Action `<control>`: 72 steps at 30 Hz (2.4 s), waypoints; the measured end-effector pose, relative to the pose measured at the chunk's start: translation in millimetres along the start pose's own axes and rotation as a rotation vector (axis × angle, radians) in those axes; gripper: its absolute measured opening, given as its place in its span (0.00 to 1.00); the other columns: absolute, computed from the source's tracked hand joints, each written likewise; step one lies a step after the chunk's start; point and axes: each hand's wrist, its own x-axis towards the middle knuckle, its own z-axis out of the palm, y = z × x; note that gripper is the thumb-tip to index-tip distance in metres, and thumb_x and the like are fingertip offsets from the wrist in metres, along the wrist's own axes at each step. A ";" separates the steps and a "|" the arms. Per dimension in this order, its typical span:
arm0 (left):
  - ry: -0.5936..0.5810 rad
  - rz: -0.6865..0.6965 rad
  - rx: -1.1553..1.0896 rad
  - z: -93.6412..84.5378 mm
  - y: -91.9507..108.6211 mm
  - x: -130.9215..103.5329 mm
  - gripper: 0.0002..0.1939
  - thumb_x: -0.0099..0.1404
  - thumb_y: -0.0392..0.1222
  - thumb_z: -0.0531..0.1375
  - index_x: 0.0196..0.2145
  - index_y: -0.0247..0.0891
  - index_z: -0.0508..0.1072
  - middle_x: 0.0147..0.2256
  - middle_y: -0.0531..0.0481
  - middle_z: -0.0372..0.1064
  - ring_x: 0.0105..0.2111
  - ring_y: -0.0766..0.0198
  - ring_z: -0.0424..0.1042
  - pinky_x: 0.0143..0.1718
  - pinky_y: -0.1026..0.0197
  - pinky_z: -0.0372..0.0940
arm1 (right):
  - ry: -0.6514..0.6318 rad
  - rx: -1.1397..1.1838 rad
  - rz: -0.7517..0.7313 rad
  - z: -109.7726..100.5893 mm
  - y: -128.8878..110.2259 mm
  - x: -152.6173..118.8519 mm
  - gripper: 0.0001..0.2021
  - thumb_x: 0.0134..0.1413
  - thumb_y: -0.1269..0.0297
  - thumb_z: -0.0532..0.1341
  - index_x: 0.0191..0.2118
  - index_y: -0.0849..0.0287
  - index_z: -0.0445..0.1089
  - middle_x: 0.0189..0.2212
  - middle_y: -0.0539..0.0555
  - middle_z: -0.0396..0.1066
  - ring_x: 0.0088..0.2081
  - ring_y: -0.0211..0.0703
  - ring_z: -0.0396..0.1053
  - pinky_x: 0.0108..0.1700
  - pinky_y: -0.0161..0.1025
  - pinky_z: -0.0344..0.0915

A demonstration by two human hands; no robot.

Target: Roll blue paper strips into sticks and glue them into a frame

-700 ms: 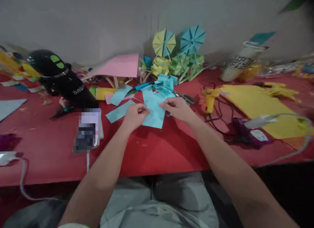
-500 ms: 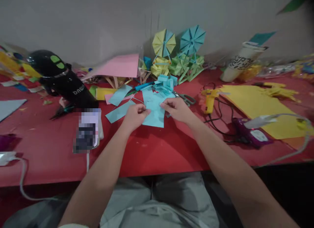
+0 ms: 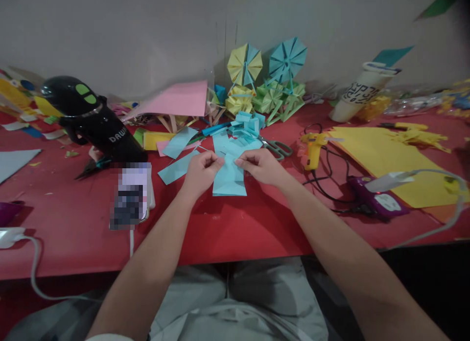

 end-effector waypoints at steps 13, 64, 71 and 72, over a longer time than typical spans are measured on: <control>0.026 -0.028 0.024 -2.1 -2.5 1.9 0.11 0.58 0.45 0.64 0.23 0.38 0.70 0.20 0.55 0.61 0.21 0.69 0.56 0.23 0.63 0.52 | 0.023 0.059 0.020 2.0 -2.5 -0.5 0.26 0.54 0.37 0.61 0.23 0.58 0.66 0.18 0.50 0.65 0.23 0.37 0.62 0.26 0.37 0.58; 0.463 -0.141 -0.248 -17.6 -6.9 11.3 0.15 0.58 0.50 0.64 0.39 0.41 0.69 0.28 0.54 0.69 0.27 0.65 0.71 0.26 0.64 0.66 | 0.331 -0.072 0.056 -16.1 18.1 2.4 0.22 0.59 0.43 0.60 0.34 0.60 0.74 0.19 0.49 0.65 0.22 0.36 0.59 0.25 0.37 0.56; 0.179 -0.073 -0.012 -5.6 -6.9 8.1 0.05 0.55 0.40 0.64 0.31 0.38 0.72 0.26 0.55 0.69 0.28 0.65 0.69 0.32 0.64 0.63 | 0.286 0.009 -0.028 -5.8 7.7 2.1 0.26 0.58 0.39 0.60 0.48 0.56 0.75 0.43 0.59 0.76 0.42 0.47 0.73 0.41 0.43 0.70; 0.143 -0.067 -0.002 -4.3 -6.0 7.4 0.05 0.56 0.39 0.64 0.31 0.38 0.72 0.27 0.54 0.69 0.29 0.65 0.69 0.32 0.63 0.63 | 0.266 0.015 -0.025 -4.1 7.4 1.8 0.25 0.56 0.39 0.62 0.47 0.56 0.75 0.41 0.59 0.77 0.41 0.47 0.73 0.41 0.42 0.71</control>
